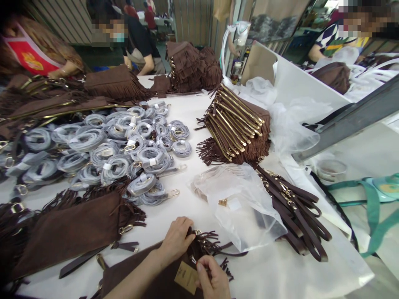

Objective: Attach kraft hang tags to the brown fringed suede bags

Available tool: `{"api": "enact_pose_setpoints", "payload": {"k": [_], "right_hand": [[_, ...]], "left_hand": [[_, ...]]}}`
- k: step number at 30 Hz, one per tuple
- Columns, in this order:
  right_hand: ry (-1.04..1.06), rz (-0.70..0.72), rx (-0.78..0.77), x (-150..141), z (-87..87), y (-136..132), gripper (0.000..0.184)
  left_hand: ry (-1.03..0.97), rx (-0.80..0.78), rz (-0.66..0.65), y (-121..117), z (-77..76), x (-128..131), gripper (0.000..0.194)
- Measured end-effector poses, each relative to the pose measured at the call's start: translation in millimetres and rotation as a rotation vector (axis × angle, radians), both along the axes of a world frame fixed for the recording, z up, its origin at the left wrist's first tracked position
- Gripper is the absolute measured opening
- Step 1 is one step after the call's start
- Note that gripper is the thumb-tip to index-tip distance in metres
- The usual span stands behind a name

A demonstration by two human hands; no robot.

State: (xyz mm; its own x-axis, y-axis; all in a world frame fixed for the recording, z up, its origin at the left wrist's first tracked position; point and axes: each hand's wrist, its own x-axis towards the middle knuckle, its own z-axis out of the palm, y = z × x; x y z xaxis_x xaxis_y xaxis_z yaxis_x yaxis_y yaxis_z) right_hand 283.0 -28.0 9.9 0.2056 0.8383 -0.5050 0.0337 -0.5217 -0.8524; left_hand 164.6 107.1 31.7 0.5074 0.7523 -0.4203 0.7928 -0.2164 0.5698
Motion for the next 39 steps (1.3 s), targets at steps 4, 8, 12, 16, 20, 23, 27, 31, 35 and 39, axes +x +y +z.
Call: {"api": "enact_pose_setpoints", "payload": {"k": [4, 8, 12, 16, 20, 23, 27, 31, 35, 39], "right_hand": [[-0.033, 0.019, 0.022, 0, 2.5, 5, 0.032], [-0.121, 0.044, 0.036, 0, 6.6, 13, 0.03], [-0.266, 0.077, 0.094, -4, 10.0, 20, 0.028], [-0.363, 0.107, 0.136, -10, 11.6, 24, 0.026], [-0.427, 0.12, 0.157, -15, 13.3, 27, 0.025], [-0.451, 0.155, 0.167, -18, 15.8, 28, 0.022], [-0.517, 0.175, 0.163, -20, 19.9, 31, 0.021], [-0.552, 0.178, 0.153, -21, 22.9, 34, 0.02], [-0.551, 0.188, 0.147, -22, 23.6, 36, 0.022], [-0.553, 0.204, 0.13, -22, 21.7, 38, 0.024]], "left_hand": [[0.039, -0.067, -0.033, 8, -9.7, 7, 0.015], [0.029, -0.158, 0.001, 1, -9.3, 4, 0.019], [0.014, -0.236, 0.073, -5, -5.3, -6, 0.018], [-0.026, -0.282, 0.139, -7, 1.4, -14, 0.019], [-0.065, -0.29, 0.177, -10, 9.6, -18, 0.021], [-0.072, -0.283, 0.196, -13, 15.0, -19, 0.022], [-0.075, -0.276, 0.203, -15, 20.7, -19, 0.023], [-0.071, -0.268, 0.198, -17, 24.5, -19, 0.023], [-0.064, -0.257, 0.189, -19, 24.5, -19, 0.024], [-0.05, -0.247, 0.186, -21, 24.9, -20, 0.023]]}}
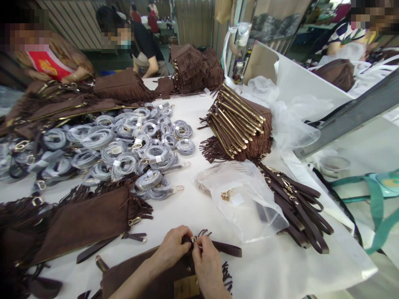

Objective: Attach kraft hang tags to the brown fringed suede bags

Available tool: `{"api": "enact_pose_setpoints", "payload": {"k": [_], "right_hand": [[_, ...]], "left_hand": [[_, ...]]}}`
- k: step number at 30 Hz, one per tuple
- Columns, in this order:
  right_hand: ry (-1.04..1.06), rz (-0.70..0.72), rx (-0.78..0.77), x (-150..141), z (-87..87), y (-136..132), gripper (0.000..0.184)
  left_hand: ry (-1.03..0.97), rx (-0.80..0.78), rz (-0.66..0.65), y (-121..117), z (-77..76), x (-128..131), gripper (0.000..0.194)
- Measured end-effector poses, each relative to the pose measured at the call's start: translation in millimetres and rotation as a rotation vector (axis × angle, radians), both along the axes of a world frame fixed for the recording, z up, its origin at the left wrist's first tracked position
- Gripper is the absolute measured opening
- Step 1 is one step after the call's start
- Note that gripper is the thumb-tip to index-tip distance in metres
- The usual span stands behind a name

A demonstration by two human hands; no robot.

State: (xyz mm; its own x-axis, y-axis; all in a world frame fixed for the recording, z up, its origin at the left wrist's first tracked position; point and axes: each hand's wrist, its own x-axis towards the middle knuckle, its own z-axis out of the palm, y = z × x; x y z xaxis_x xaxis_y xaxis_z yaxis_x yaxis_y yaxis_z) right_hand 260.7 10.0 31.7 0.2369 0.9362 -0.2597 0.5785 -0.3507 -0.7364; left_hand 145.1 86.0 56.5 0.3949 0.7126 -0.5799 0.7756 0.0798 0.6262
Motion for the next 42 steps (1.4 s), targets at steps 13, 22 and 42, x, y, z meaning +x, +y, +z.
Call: {"api": "enact_pose_setpoints", "payload": {"k": [13, 22, 42], "right_hand": [[0.078, -0.025, 0.08, -1, -1.0, 2, 0.031], [0.377, -0.099, -0.011, 3, -6.2, -2, 0.024], [0.333, -0.035, 0.021, 3, -0.5, 0, 0.023]], "left_hand": [[0.009, -0.005, -0.004, -3, 8.3, -1, 0.027], [-0.039, -0.015, 0.002, -5, 9.8, -2, 0.024], [0.07, -0.05, 0.196, -5, 3.4, 9, 0.013]]}}
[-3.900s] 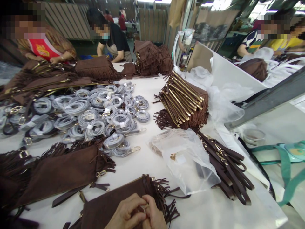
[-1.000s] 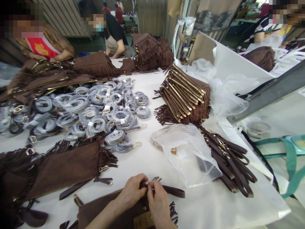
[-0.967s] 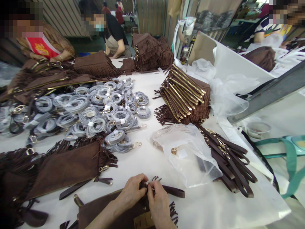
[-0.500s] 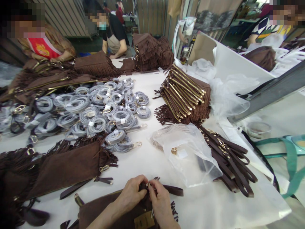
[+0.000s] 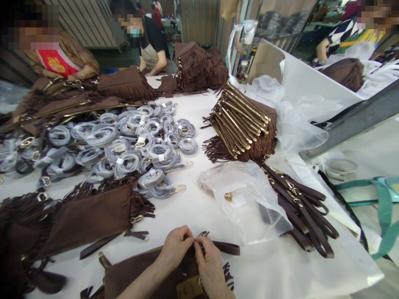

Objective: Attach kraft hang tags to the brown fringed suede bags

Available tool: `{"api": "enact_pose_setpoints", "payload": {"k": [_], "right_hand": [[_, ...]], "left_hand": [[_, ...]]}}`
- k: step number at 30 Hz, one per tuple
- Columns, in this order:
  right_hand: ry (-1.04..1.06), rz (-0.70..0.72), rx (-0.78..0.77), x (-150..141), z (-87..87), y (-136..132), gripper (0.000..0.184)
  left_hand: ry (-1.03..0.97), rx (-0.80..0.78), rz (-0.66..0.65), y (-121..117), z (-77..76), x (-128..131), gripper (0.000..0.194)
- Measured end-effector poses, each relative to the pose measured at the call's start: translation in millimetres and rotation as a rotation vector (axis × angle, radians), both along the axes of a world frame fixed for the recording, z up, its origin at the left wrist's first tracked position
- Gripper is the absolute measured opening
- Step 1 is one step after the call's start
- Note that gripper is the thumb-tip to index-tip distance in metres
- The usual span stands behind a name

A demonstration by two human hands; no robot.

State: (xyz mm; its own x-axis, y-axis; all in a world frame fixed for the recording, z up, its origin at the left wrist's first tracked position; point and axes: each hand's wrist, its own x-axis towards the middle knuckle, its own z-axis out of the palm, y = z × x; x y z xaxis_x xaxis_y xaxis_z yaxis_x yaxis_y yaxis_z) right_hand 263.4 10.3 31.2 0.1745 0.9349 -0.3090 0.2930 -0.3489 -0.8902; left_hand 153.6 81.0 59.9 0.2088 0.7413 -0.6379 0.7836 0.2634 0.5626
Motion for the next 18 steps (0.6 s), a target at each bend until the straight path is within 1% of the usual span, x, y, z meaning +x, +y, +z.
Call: {"api": "enact_pose_setpoints", "payload": {"k": [3, 7, 10, 14, 18], "right_hand": [[0.013, -0.003, -0.007, 0, 2.2, -1, 0.024], [0.016, 0.016, -0.008, 1, 3.7, -2, 0.024], [0.019, 0.037, 0.034, 3, 5.1, -2, 0.023], [-0.017, 0.02, 0.146, 5, 10.6, 2, 0.019], [0.006, 0.079, 0.131, 3, 14.7, 10, 0.019]], "left_hand": [[0.024, 0.009, -0.004, -5, 2.6, 1, 0.013], [-0.009, 0.01, 0.019, -8, 2.0, -1, 0.012], [-0.068, -0.008, 0.066, -7, -2.2, -3, 0.01], [-0.183, -0.029, 0.149, -6, -8.2, -5, 0.011], [-0.302, -0.015, 0.222, -8, -11.7, -6, 0.011]]}}
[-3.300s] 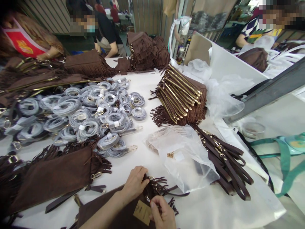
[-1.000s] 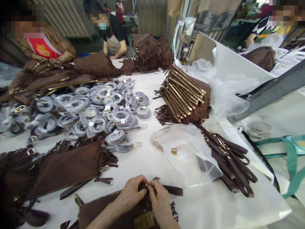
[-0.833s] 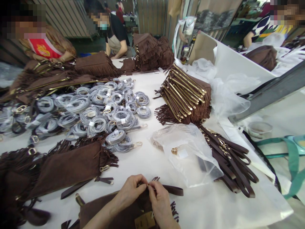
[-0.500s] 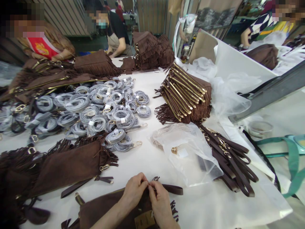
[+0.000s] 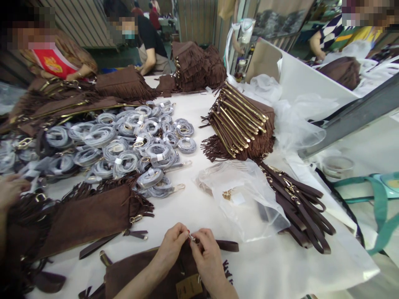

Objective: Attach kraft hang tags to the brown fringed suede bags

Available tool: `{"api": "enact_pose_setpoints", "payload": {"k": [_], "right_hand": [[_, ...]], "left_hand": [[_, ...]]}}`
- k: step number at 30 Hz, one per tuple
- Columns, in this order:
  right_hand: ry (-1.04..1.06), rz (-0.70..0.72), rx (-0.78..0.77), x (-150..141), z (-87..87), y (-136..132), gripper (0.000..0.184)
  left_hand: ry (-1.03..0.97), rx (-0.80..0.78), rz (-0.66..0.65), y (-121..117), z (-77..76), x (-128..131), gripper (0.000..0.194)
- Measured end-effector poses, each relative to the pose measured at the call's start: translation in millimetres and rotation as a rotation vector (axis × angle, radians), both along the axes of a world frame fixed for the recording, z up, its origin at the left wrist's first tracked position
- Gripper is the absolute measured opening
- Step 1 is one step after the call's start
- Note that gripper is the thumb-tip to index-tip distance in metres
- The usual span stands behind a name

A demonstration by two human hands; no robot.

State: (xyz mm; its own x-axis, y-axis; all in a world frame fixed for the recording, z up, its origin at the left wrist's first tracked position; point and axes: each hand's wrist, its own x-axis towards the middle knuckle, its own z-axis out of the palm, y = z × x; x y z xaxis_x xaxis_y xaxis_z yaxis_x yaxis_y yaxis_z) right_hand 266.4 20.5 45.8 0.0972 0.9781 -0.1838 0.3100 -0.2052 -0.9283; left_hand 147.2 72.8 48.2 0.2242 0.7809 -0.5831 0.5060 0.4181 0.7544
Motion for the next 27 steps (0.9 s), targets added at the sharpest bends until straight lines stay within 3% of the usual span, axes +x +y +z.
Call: {"api": "enact_pose_setpoints", "payload": {"k": [5, 11, 17, 27], "right_hand": [[0.019, -0.046, -0.076, -1, 0.3, 10, 0.02], [0.421, -0.198, -0.318, 5, 7.0, 25, 0.028], [0.489, -0.234, -0.337, 5, 12.0, 33, 0.028], [0.437, -0.209, -0.304, 4, 5.9, 30, 0.028]], "left_hand": [[-0.081, 0.022, 0.059, -3, 1.3, -4, 0.018], [-0.196, -0.018, 0.061, 0, 4.3, -5, 0.018], [-0.213, -0.016, -0.018, 0, 0.5, -3, 0.006], [-0.2, -0.04, 0.057, -1, -3.1, -1, 0.017]]}}
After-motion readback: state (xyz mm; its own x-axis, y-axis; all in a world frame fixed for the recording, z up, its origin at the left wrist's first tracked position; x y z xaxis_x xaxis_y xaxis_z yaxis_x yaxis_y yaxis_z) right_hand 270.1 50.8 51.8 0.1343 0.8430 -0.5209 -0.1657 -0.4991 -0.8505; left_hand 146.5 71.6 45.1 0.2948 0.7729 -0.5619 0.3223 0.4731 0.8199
